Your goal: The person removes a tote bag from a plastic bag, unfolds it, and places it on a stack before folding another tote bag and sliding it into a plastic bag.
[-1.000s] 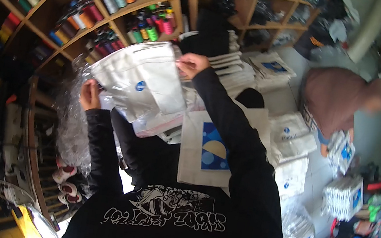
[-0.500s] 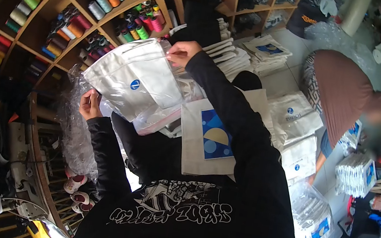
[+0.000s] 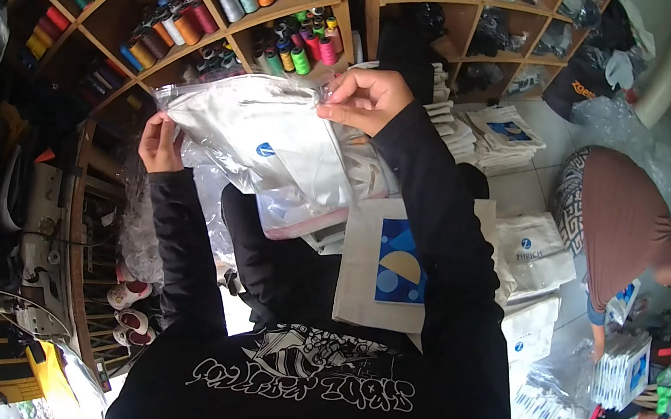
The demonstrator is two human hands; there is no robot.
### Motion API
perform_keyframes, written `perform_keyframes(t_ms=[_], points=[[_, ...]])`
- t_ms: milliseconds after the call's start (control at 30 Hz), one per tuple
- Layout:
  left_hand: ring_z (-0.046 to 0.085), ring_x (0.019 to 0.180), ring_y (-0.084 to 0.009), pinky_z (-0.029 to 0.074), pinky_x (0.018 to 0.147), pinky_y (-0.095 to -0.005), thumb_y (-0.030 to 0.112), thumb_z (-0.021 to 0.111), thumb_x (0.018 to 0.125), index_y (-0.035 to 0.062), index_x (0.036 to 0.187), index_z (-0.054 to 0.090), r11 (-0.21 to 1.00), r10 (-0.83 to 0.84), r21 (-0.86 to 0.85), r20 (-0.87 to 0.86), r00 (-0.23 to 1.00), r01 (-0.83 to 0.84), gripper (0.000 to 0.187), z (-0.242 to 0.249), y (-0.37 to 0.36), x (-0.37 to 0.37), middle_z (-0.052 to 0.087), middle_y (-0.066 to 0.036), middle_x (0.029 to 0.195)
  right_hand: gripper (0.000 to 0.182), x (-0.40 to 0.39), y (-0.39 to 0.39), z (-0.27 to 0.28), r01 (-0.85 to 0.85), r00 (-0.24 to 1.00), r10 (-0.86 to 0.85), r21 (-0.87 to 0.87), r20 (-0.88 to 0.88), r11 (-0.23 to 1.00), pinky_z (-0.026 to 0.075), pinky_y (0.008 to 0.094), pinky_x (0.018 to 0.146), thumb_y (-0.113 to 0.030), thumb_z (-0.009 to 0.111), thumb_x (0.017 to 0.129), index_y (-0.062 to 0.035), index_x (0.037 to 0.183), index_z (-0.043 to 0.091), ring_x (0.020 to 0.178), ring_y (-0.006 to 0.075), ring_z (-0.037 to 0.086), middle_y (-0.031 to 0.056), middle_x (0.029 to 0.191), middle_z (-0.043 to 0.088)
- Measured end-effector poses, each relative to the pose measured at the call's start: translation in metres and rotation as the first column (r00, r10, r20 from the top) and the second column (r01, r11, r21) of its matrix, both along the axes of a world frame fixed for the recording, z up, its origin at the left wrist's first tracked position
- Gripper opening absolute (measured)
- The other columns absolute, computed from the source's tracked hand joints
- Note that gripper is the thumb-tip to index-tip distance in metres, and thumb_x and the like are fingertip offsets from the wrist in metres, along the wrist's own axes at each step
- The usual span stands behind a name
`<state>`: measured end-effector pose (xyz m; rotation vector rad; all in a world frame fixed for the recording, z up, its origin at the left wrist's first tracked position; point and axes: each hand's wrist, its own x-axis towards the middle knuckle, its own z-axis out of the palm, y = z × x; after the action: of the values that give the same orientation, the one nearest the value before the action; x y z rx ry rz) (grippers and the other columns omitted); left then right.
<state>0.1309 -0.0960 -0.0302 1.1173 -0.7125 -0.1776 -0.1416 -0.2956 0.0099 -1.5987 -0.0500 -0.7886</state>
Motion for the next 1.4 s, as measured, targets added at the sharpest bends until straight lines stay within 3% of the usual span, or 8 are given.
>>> perform_keyframes(t_ms=[267, 400, 633, 833, 967, 1100, 1300, 1400], points=[[0.048, 0.067, -0.0046, 0.038, 0.060, -0.0159, 0.007, 0.054, 0.083, 0.0012, 0.089, 0.055, 0.988, -0.080, -0.137, -0.031, 0.996, 0.075, 0.009, 0.023, 0.008, -0.022, 0.054, 0.001, 0.078, 0.014, -0.013, -0.015, 0.016, 0.446, 0.878, -0.465, -0.158, -0.116, 0.881, 0.043, 0.0193, 0.060, -0.005, 0.071, 0.065, -0.0043, 0.067, 0.057, 0.072, 0.0090, 0.056, 0.0031, 0.077, 0.059], [0.049, 0.069, -0.0058, 0.039, 0.062, -0.0181, 0.006, 0.053, 0.084, 0.0009, 0.089, 0.055, 0.991, -0.041, -0.133, -0.152, 0.987, 0.021, 0.008, 0.037, 0.010, -0.022, 0.054, 0.001, 0.079, 0.012, -0.011, 0.003, 0.040, 0.186, 0.980, -0.195, -0.190, -0.030, 0.964, 0.040, 0.0181, 0.057, -0.004, 0.069, 0.067, -0.0039, 0.068, 0.057, 0.066, 0.0068, 0.053, 0.0022, 0.072, 0.058], [0.049, 0.068, -0.0057, 0.040, 0.061, -0.0185, 0.010, 0.055, 0.083, 0.0017, 0.089, 0.055, 0.993, -0.085, -0.085, -0.065, 0.994, 0.079, 0.010, 0.029, 0.002, 0.005, 0.054, 0.002, 0.079, 0.011, -0.005, 0.004, 0.052, 0.218, 0.972, -0.230, -0.173, -0.052, 0.961, 0.044, 0.0239, 0.070, 0.006, 0.062, 0.070, 0.0004, 0.071, 0.053, 0.076, 0.0130, 0.054, 0.0066, 0.079, 0.053], [0.050, 0.065, -0.0064, 0.040, 0.059, -0.0192, 0.015, 0.060, 0.080, 0.0010, 0.088, 0.057, 0.985, -0.174, 0.024, 0.026, 0.984, 0.173, 0.016, 0.008, -0.050, 0.059, 0.056, 0.000, 0.075, 0.016, 0.030, -0.056, 0.034, 0.390, 0.872, -0.440, -0.238, -0.216, 0.890, 0.039, 0.0190, 0.045, -0.010, 0.068, 0.070, -0.0004, 0.072, 0.056, 0.050, 0.0072, 0.049, 0.0044, 0.067, 0.057], [0.053, 0.075, -0.0066, 0.042, 0.070, -0.0195, 0.014, 0.060, 0.080, 0.0002, 0.086, 0.058, 0.995, -0.077, 0.074, 0.131, 0.988, 0.067, 0.015, 0.014, -0.099, 0.084, 0.059, -0.001, 0.081, 0.015, 0.060, -0.088, 0.023, 0.469, 0.832, -0.476, -0.098, -0.284, 0.878, 0.048, 0.0214, 0.054, -0.007, 0.066, 0.072, 0.0014, 0.076, 0.055, 0.063, 0.0130, 0.060, 0.0058, 0.065, 0.056], [0.051, 0.073, -0.0055, 0.041, 0.069, -0.0190, 0.011, 0.056, 0.083, 0.0017, 0.089, 0.056, 0.994, -0.091, -0.039, 0.218, 0.972, 0.102, 0.011, 0.028, -0.106, 0.082, 0.056, 0.001, 0.080, 0.010, 0.068, -0.092, 0.004, 0.413, 0.910, -0.414, 0.088, -0.011, 0.906, 0.052, 0.0272, 0.066, 0.001, 0.061, 0.073, 0.0033, 0.076, 0.052, 0.071, 0.0199, 0.062, 0.0099, 0.074, 0.057], [0.049, 0.071, -0.0065, 0.041, 0.066, -0.0199, 0.006, 0.053, 0.083, 0.0013, 0.090, 0.054, 0.965, -0.241, 0.158, 0.233, 0.942, 0.208, 0.008, -0.056, -0.046, 0.054, 0.053, 0.001, 0.080, 0.011, 0.038, -0.067, -0.089, 0.281, 0.956, -0.267, -0.108, 0.122, 0.954, 0.046, 0.0253, 0.068, 0.006, 0.056, 0.074, -0.0026, 0.071, 0.049, 0.071, 0.0131, 0.055, 0.0062, 0.076, 0.055], [0.053, 0.075, -0.0106, 0.043, 0.069, -0.0226, 0.005, 0.057, 0.078, 0.0029, 0.085, 0.055, 0.959, -0.222, 0.248, 0.359, 0.907, 0.137, 0.007, -0.141, -0.014, 0.039, 0.055, -0.002, 0.082, 0.013, 0.013, -0.045, -0.179, 0.297, 0.917, -0.363, -0.323, -0.168, 0.899, 0.043, 0.0237, 0.066, 0.008, 0.057, 0.067, -0.0047, 0.067, 0.052, 0.075, 0.0135, 0.053, 0.0035, 0.077, 0.053]])
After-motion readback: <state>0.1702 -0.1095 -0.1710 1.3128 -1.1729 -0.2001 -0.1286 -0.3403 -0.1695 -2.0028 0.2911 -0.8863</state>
